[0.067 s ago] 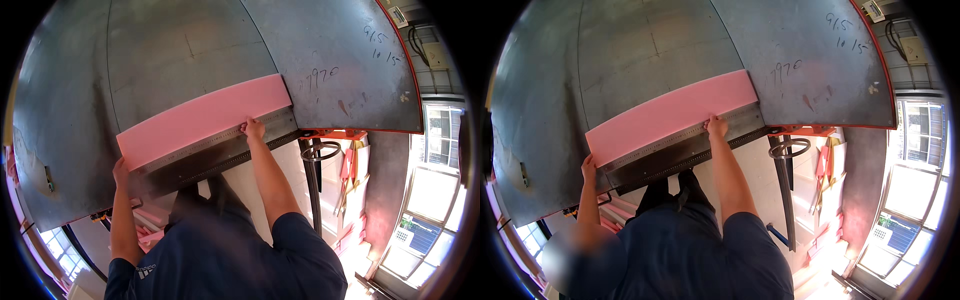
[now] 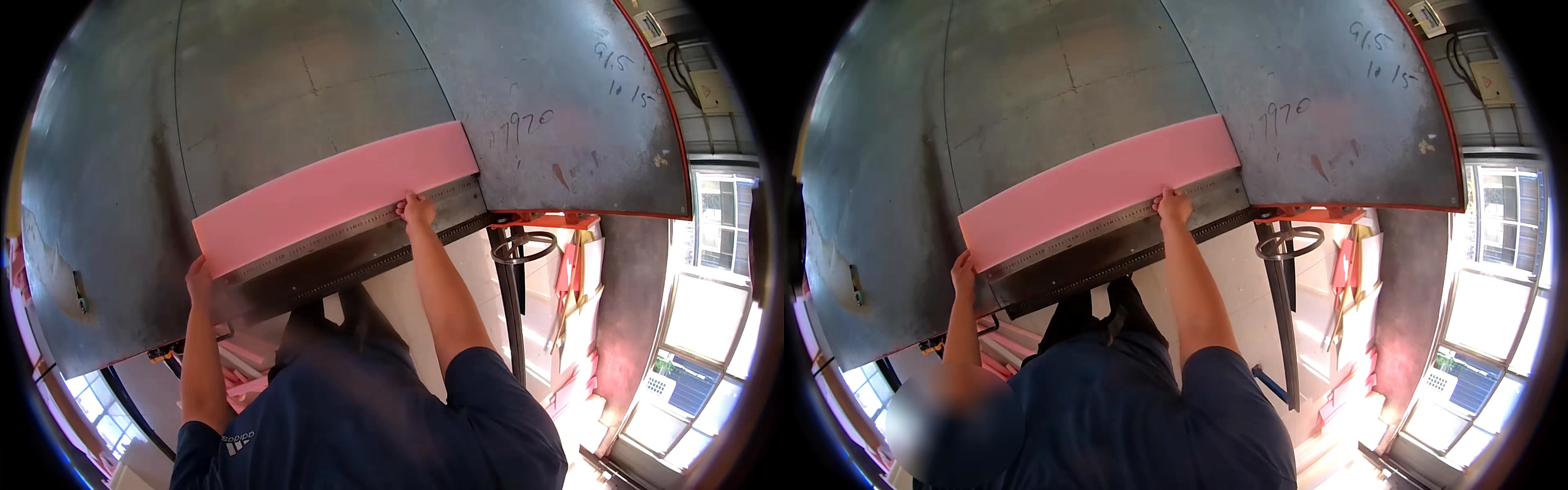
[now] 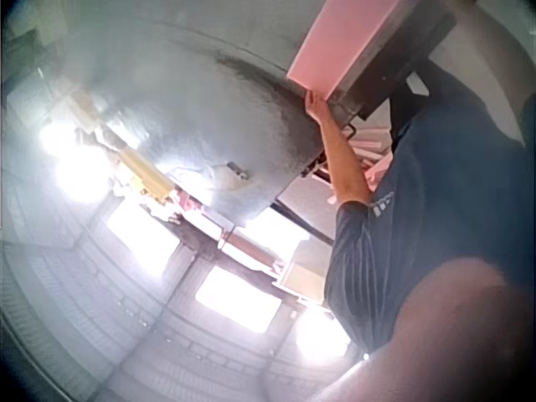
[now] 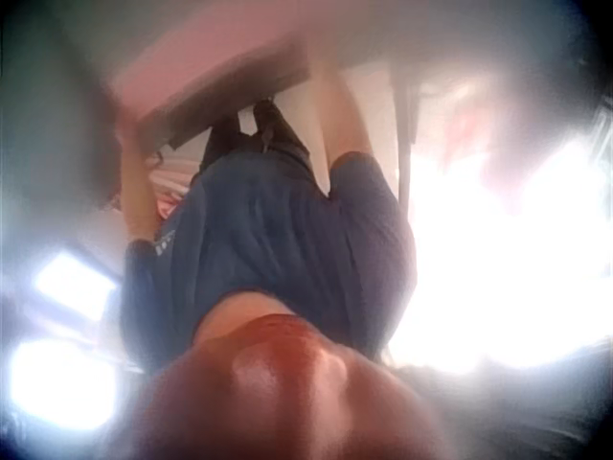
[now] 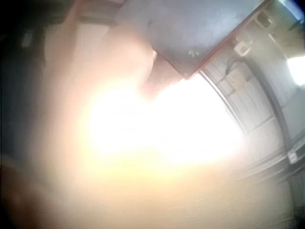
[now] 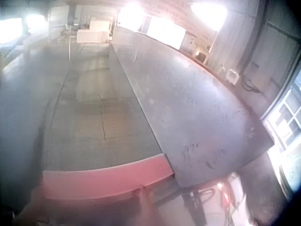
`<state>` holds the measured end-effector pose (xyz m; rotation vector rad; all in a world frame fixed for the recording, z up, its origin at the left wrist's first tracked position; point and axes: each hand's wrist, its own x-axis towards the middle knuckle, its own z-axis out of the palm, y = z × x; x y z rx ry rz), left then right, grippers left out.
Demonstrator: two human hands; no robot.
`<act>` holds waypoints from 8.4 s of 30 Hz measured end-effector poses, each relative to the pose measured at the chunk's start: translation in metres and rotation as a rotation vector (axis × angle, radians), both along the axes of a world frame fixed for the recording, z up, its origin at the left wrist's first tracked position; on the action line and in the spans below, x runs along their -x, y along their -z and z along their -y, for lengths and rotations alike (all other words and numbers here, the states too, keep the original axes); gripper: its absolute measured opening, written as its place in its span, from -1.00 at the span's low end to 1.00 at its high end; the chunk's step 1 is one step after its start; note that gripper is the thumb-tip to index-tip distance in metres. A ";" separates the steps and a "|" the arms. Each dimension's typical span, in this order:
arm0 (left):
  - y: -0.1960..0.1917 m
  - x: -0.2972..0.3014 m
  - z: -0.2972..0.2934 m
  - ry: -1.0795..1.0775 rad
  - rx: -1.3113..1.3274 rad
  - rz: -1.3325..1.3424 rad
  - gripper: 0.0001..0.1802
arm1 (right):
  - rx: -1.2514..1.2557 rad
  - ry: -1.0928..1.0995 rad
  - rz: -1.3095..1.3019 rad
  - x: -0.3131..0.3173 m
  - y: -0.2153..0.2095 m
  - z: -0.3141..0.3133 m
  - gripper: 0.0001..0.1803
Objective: The person picks up pink foam sheets and places them on a manual guillotine cutter to trim them. They then handle a large white foam roll, positioning it on the cutter table and measuring it with a tape measure.
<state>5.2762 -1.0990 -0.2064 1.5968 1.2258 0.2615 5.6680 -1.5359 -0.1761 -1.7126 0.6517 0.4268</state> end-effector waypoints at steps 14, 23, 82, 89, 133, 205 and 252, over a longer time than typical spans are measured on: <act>-0.033 -0.007 0.028 -0.148 -0.022 -0.164 -0.62 | 0.047 -0.125 -0.081 -0.007 0.009 0.010 -0.72; -0.046 -0.010 0.024 -0.038 -0.220 -0.307 -0.70 | -0.283 -0.295 -0.090 -0.009 0.026 0.035 -0.64; 0.020 0.034 -0.005 -0.280 0.171 0.386 -0.70 | 1.587 -0.409 0.219 -0.004 -0.040 0.377 -0.35; -0.027 0.005 0.014 -0.133 -0.084 -0.168 -0.63 | 1.198 -0.111 0.152 0.070 -0.073 0.217 -0.34; -0.020 -0.058 -0.080 0.581 -0.999 -0.008 -0.48 | 0.757 -1.147 0.760 0.189 -0.006 -0.217 -0.28; 0.011 -0.006 -0.025 0.393 -1.072 -0.003 -0.66 | 0.701 -0.950 1.333 0.208 0.025 -0.180 -0.34; 0.060 0.017 -0.009 0.409 -1.099 -0.003 -0.72 | 0.470 -0.058 0.264 -0.002 0.073 -0.053 -0.62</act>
